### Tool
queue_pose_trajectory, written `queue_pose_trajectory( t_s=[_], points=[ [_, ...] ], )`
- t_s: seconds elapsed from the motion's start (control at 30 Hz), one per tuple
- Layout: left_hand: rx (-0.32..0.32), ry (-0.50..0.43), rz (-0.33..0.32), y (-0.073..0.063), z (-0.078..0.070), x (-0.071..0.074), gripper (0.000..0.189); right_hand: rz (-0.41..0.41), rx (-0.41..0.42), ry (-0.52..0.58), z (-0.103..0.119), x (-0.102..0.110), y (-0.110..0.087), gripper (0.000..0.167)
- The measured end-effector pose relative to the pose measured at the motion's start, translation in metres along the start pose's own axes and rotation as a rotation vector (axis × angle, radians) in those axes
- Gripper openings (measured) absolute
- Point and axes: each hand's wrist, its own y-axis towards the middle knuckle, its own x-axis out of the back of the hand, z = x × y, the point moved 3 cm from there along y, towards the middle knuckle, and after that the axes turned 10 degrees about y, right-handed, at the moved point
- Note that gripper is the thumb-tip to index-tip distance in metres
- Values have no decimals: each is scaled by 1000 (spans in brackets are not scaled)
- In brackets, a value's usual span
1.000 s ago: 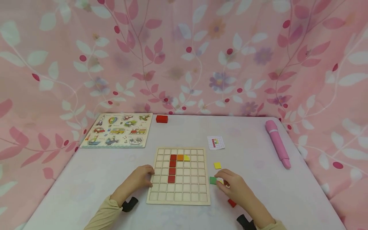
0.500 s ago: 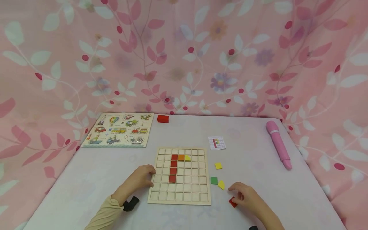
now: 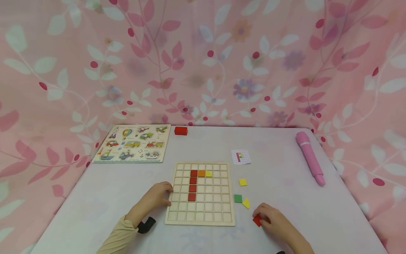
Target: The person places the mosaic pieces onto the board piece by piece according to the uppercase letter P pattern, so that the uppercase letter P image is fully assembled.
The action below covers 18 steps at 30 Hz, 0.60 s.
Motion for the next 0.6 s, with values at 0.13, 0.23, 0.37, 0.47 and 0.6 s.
queue_pose_trajectory(
  t_s=[0.13, 0.23, 0.37, 0.47, 0.6],
  points=[
    [-8, -6, 0, 0, 0, 0, 36, 56, -10, 21, 2, -2, -1, 36],
    [-9, -5, 0, -1, 0, 0, 36, 99, -83, 25, 1, -3, -1, 40],
    [-5, 3, 1, 0, 2, -2, 36, 139, -174, 27, 0, -4, 1, 36],
    [-5, 4, -2, 0, 3, -2, 37, 136, -183, 20, -1, -4, 2, 32],
    [7, 1, 2, -1, 2, -1, 37, 113, -179, 1, -2, -3, 4, 28]
  ],
)
